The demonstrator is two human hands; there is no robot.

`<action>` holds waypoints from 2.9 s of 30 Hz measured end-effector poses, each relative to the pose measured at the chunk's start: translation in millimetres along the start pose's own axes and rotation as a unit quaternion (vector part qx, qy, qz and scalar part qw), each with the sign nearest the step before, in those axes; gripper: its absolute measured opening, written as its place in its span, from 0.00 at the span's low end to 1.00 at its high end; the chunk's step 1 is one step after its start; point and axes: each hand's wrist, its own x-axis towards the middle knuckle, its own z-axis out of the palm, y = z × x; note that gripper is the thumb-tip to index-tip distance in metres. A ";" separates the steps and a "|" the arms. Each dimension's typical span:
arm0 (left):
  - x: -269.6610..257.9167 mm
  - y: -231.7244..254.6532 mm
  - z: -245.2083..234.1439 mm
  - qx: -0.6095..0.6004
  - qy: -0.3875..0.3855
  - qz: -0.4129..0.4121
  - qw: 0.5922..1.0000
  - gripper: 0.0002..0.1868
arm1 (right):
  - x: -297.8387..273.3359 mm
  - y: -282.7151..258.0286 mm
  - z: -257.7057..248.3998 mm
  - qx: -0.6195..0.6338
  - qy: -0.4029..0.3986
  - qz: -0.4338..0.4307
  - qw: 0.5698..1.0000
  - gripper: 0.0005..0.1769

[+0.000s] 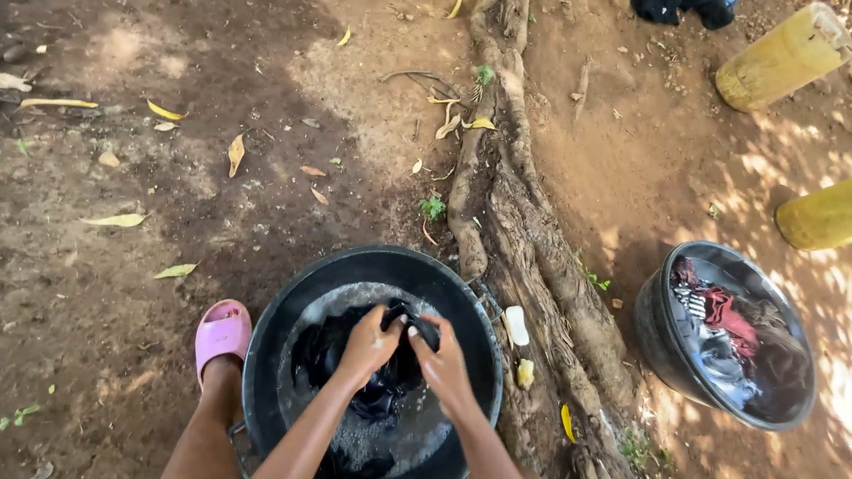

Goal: A person is hand-washing a black piece of clothing in a black plastic basin filled with soapy water on the ground, including scrubbing and wringing the fabric.

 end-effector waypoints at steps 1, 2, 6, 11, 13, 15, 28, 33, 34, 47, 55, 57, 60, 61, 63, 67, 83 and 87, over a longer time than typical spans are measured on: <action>-3.3 11.9 -11.6 -0.008 0.018 0.044 0.999 0.15 | 11.4 -4.8 -10.5 -0.016 -0.019 -0.051 0.998 0.26; -7.6 24.0 -23.3 -0.016 0.036 0.088 0.995 0.12 | 22.1 -9.9 -20.8 -0.031 -0.036 -0.101 0.994 0.27; -30.9 81.5 -58.1 0.075 0.042 0.059 0.995 0.10 | 85.9 35.6 -40.0 -0.074 -0.007 -0.150 0.986 0.30; -33.3 80.2 -52.0 -0.076 0.072 0.028 0.994 0.10 | 82.8 26.1 -23.2 -0.101 0.072 -0.151 0.981 0.17; -34.2 80.1 -51.9 -0.093 0.051 0.031 0.994 0.08 | 74.8 11.3 -22.6 -0.081 0.087 -0.161 0.980 0.15; -38.9 78.9 -52.4 -0.110 0.029 0.028 0.993 0.07 | 60.4 -3.4 -20.5 -0.063 0.101 -0.165 0.979 0.13; -39.1 74.3 -75.0 -0.149 0.096 -0.029 0.984 0.09 | 40.3 -50.5 5.7 0.356 -0.087 -0.018 0.930 0.29; -34.6 72.3 -77.6 -0.162 0.089 -0.037 0.982 0.12 | 72.0 -18.6 18.2 0.432 -0.091 0.036 0.897 0.26; -33.4 71.2 -75.2 -0.103 0.049 -0.030 0.993 0.17 | 71.2 -19.9 21.7 0.415 -0.026 0.033 0.909 0.22; -23.3 42.7 -71.6 0.158 -0.011 0.305 0.939 0.11 | 50.3 -43.5 4.9 0.148 0.157 -0.198 0.956 0.18; -12.9 25.4 -39.6 -0.334 0.087 0.081 0.935 0.21 | -28.9 -43.6 76.2 -0.016 0.142 -0.394 0.908 0.08; 5.7 -7.4 -22.6 -0.524 0.064 0.017 0.849 0.36 | -26.3 -29.0 84.7 -0.158 0.066 -0.509 0.844 0.20; -8.1 -29.6 2.1 -0.582 0.082 -0.026 0.808 0.26 | 12.8 -1.1 77.3 -0.090 0.056 -0.480 0.871 0.15; -26.6 1.8 -6.3 -0.497 0.098 -0.082 0.859 0.22 | 13.6 -14.0 71.0 -0.079 0.100 -0.380 0.916 0.11; -28.4 6.5 -11.3 -0.400 0.109 -0.131 0.900 0.26 | 8.5 -23.0 68.6 -0.063 0.149 -0.276 0.947 0.24; 16.5 -55.4 -6.4 -0.463 0.132 -0.053 0.875 0.23 | -22.1 -17.4 77.6 -0.127 0.076 -0.461 0.875 0.11; -30.3 17.9 -23.9 -0.330 0.141 -0.161 0.919 0.26 | 28.0 -10.2 81.9 -0.068 0.050 -0.122 0.989 0.32; -29.8 18.3 -24.0 -0.340 0.131 -0.157 0.918 0.25 | 31.7 -9.2 72.5 -0.069 0.019 -0.124 0.990 0.30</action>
